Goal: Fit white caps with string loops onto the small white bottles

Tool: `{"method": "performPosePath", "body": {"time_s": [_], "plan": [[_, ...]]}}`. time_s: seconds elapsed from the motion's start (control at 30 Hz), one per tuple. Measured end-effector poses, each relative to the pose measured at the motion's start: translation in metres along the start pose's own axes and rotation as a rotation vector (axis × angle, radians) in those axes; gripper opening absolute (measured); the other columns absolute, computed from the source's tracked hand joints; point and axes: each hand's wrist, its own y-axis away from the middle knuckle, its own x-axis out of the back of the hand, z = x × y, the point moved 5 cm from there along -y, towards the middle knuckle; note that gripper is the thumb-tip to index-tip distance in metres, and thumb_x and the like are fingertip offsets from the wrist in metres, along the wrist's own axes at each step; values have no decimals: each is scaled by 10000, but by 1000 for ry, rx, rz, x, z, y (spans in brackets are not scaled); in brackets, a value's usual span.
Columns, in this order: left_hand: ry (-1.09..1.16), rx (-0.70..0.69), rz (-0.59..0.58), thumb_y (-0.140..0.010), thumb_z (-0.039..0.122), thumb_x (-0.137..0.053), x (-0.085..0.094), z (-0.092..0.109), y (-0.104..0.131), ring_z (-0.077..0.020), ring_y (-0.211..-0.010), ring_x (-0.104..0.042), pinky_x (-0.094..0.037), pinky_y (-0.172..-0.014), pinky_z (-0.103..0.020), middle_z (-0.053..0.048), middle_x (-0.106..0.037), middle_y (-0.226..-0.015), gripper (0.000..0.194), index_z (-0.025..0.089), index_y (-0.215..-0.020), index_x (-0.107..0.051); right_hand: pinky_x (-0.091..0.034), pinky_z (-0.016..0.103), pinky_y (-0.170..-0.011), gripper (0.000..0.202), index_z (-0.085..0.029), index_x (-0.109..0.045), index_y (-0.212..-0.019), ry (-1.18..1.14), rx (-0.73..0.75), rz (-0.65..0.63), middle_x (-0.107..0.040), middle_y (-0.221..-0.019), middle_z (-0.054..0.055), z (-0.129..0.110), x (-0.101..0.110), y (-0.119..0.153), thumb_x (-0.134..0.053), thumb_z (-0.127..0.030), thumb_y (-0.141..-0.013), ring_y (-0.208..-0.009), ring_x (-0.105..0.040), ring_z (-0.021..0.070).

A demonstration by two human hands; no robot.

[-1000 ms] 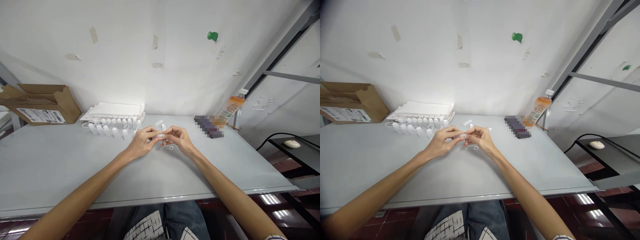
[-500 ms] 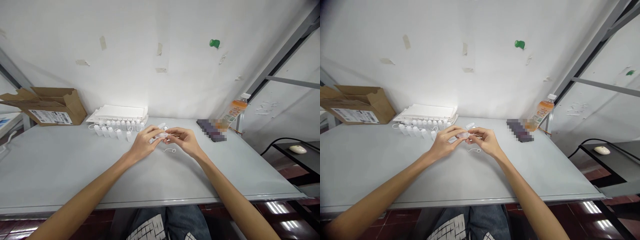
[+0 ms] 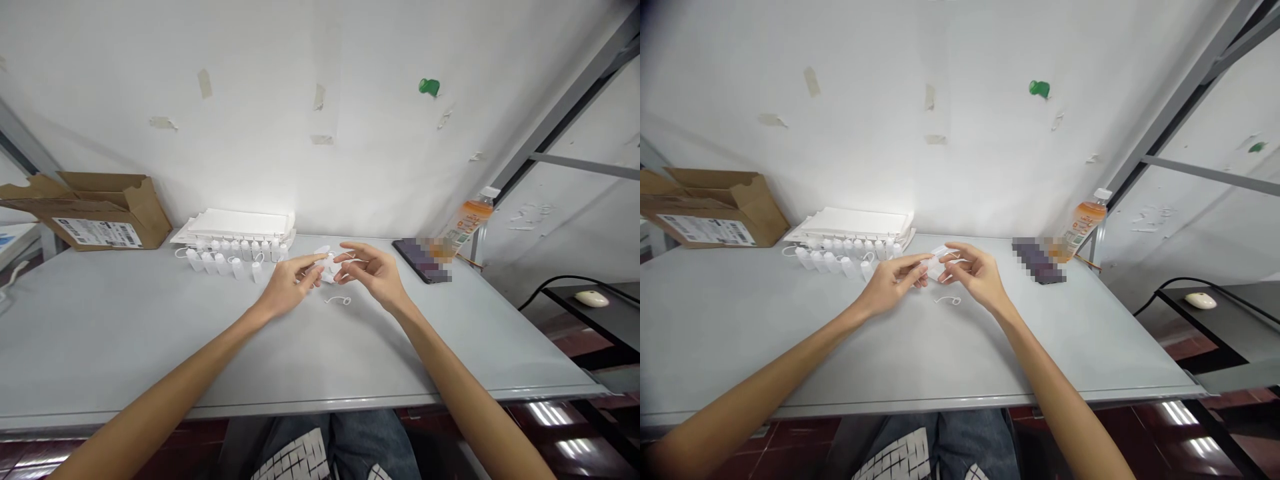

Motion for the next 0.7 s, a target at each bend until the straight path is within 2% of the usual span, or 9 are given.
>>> {"method": "performPosePath", "body": {"time_s": [0.07, 0.17, 0.27, 0.33, 0.4, 0.57, 0.7], "plan": [[208, 108, 3, -875, 425, -595, 0, -6, -2, -166, -682, -674, -578, -688, -334, -44, -652, -784, 423, 128, -1175, -616, -612, 349, -586, 462, -186, -616, -1149, 26, -4, 91, -710, -944, 73, -1, 9, -2, -721, -433, -773, -612, -697, 171], [404, 186, 36, -832, 434, -641, 1, -14, -5, -153, -608, -651, -561, -552, -316, -43, -622, -828, 415, 129, -1104, -568, -519, 247, -432, 329, -145, -665, -863, 234, -83, 179, -697, -766, 62, 1, 24, -3, -688, -462, -778, -494, -642, 141], [423, 173, 29, -833, 395, -632, 1, -17, -7, -111, -573, -601, -482, -484, -249, -45, -613, -888, 322, 154, -1025, -539, -426, 211, -366, 301, -139, -639, -649, 468, -192, 65, -654, -616, 51, 6, 32, -3, -680, -412, -768, -432, -592, 126], [411, 166, 32, -850, 353, -597, 1, -18, -7, -88, -559, -562, -437, -492, -223, -23, -609, -847, 251, 169, -1002, -523, -400, 212, -373, 251, -148, -657, -654, 558, -210, -26, -649, -597, 38, 9, 32, -3, -671, -373, -764, -433, -585, 126], [421, 172, 52, -861, 317, -552, 3, -18, -7, -73, -531, -507, -391, -486, -204, 7, -585, -769, 188, 182, -983, -507, -398, 223, -412, 205, -163, -674, -679, 632, -200, -63, -652, -601, 23, 12, 30, -3, -653, -345, -771, -443, -580, 122], [377, 201, 131, -856, 345, -540, 11, -12, -5, -53, -467, -331, -233, -429, -168, 60, -446, -631, 156, 205, -911, -498, -414, 256, -565, 122, -201, -687, -755, 870, -148, -33, -717, -775, 15, 22, 22, -5, -600, -274, -800, -574, -625, 136], [248, 203, 162, -845, 432, -573, 14, -8, -4, -60, -482, -290, -213, -436, -184, 55, -361, -591, 269, 176, -774, -535, -412, 263, -620, 131, -219, -700, -853, 974, -147, 3, -734, -868, 13, 31, 33, -10, -581, -253, -810, -659, -654, 155]]}}
